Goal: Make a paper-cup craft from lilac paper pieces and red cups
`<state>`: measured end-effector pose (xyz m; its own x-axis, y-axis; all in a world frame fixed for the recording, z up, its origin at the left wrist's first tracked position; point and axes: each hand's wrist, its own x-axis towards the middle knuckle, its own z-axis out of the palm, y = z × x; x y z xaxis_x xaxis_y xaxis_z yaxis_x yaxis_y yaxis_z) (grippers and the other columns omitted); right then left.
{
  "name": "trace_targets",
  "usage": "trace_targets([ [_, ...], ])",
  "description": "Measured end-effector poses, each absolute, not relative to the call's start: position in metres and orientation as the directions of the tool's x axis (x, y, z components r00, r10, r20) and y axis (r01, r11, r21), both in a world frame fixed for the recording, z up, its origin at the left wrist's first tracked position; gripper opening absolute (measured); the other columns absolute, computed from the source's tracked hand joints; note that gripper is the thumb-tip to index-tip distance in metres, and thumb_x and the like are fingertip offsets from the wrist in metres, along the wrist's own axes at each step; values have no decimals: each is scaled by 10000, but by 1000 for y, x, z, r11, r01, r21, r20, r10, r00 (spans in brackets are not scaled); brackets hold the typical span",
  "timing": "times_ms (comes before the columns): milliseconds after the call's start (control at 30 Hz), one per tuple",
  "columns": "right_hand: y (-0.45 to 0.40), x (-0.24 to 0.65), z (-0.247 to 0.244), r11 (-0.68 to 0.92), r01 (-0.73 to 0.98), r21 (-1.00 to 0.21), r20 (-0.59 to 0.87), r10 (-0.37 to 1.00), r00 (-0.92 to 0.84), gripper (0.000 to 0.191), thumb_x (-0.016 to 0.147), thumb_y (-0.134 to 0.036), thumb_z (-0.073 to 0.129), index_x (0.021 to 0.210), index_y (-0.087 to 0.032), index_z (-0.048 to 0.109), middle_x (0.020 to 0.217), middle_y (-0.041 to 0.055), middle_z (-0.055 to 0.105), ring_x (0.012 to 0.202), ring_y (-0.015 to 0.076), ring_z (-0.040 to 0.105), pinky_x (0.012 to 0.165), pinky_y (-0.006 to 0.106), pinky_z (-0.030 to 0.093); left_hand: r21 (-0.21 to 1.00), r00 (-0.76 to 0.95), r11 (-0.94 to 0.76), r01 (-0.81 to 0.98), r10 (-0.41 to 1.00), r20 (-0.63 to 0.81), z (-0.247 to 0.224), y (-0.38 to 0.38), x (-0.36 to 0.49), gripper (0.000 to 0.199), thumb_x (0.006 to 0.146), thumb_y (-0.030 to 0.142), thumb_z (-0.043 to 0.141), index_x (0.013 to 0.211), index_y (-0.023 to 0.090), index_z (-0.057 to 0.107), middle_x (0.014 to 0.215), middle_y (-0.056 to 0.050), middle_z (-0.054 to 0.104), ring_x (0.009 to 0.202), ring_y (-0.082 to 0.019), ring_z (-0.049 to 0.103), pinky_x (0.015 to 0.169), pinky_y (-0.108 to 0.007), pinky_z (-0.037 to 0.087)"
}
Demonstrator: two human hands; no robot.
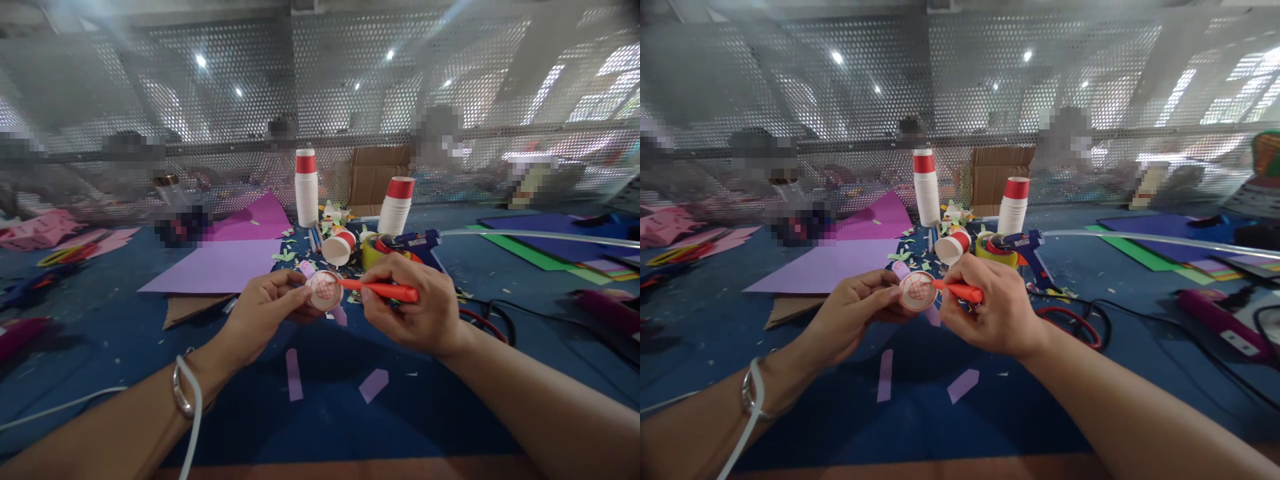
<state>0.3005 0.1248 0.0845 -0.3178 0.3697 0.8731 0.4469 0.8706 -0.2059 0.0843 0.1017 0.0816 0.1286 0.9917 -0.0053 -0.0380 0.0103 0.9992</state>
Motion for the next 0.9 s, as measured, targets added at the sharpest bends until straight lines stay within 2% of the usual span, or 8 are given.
trace_targets([
  [400,123,300,86,894,391,-218,860,365,-355,70,761,-138,566,759,-206,547,627,-2,635,519,130,583,492,268,465,999,85,-24,24,996,21,82,103,84,238,791,320,748,928,156,642,801,-60,774,713,-181,739,662,-281,593],
  [567,124,300,86,903,375,-211,859,354,-369,70,747,-132,558,748,-201,546,613,-10,620,502,116,565,485,251,454,996,69,-73,47,995,70,82,101,86,240,769,304,756,909,158,627,766,-41,765,685,-164,729,641,-262,595],
  [700,123,301,87,898,374,-234,847,377,-375,82,751,-138,552,736,-215,530,607,-22,615,493,113,551,479,252,448,982,43,-163,93,986,160,85,98,87,240,748,303,766,900,166,642,755,-30,750,703,-164,720,688,-276,600],
  [900,120,301,89,895,366,-254,854,385,-350,76,746,-138,559,733,-211,541,609,-15,623,491,116,556,473,251,451,956,62,-229,182,973,221,84,98,84,255,766,323,755,939,171,646,819,-38,741,753,-181,715,728,-307,602],
])
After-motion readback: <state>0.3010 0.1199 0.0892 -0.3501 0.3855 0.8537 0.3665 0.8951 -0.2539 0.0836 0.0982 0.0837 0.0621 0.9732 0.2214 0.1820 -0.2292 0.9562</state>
